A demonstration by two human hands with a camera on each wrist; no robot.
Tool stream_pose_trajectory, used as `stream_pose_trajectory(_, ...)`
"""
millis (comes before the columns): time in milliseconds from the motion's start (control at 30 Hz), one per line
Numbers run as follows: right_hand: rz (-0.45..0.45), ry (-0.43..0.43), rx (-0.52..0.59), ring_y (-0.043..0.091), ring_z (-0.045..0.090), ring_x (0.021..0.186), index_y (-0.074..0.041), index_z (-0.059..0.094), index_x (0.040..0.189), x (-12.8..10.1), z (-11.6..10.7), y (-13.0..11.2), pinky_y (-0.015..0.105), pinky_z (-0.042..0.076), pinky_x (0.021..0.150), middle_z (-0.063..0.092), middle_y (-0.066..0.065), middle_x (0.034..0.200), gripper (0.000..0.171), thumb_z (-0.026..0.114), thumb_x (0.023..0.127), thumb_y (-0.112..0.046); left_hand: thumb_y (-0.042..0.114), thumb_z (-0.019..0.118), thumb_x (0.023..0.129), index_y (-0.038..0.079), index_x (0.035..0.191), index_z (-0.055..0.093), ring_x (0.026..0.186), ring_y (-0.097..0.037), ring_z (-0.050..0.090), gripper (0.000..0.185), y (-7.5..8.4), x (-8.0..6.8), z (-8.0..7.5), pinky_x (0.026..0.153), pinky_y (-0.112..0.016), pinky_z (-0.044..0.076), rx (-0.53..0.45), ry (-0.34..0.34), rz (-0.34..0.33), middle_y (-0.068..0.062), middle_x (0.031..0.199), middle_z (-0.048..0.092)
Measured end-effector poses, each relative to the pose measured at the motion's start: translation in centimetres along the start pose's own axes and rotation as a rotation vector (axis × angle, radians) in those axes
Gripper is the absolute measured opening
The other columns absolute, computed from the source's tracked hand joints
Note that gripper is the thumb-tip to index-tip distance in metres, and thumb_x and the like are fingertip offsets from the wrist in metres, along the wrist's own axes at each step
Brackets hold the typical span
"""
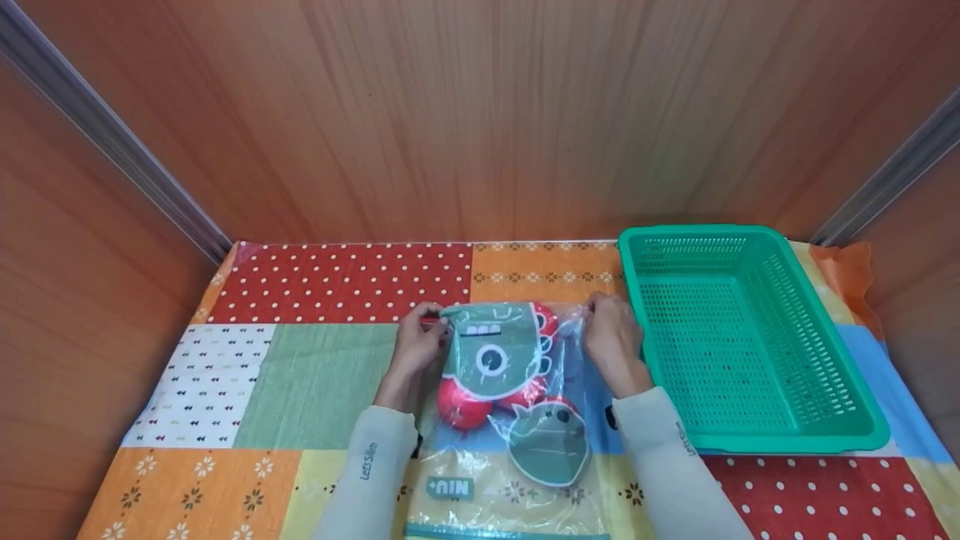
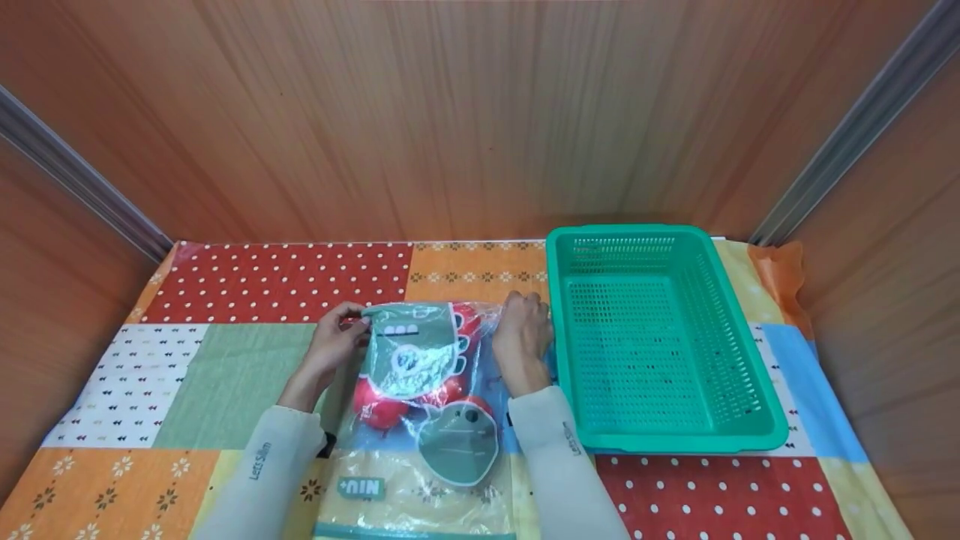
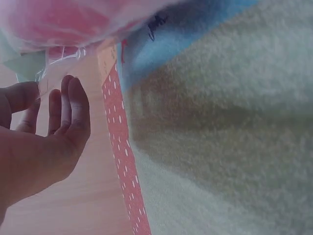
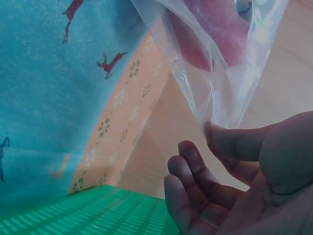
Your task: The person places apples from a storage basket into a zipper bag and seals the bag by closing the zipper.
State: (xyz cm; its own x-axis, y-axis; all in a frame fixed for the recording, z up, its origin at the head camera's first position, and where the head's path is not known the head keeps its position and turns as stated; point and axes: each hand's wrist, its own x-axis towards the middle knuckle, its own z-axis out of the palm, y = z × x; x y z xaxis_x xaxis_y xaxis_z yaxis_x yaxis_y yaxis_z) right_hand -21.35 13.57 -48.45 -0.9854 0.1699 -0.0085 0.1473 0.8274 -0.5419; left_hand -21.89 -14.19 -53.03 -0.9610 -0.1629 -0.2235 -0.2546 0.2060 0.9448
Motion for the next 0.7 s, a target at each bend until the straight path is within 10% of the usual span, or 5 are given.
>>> stream_pose_trajectory(333, 0.012, -0.093, -0.037, 0.037, 0.062, 0.106, 0.003, 0.068, 0.124, 0.0, 0.9, 0.2, 0.05, 0.056, 0.094, 0.063, 0.022, 0.113, 0.023, 0.055, 0.108, -0.007, 0.006, 0.056, 0.107, 0.007, 0.117, 0.065, 0.097, -0.027, 0.062, 0.013, -0.4, 0.0, -0.2, 0.08, -0.035, 0.056, 0.024, -0.037, -0.021, -0.013, 0.117, 0.061)
stream_pose_trajectory(700, -0.067, -0.078, -0.013, 0.043, 0.048, 0.142, 0.002, 0.049, 0.152, -1.8, 1.3, 1.2, 0.059, 0.044, 0.116, 0.051, 0.026, 0.15, 0.047, 0.054, 0.111, -0.02, 0.022, 0.057, 0.109, 0.018, 0.158, 0.042, 0.126, -0.029, 0.058, 0.052, -1.2, -1.7, -0.6, 0.107, -0.051, 0.053, 0.126, -0.13, 0.03, -0.008, 0.145, 0.048)
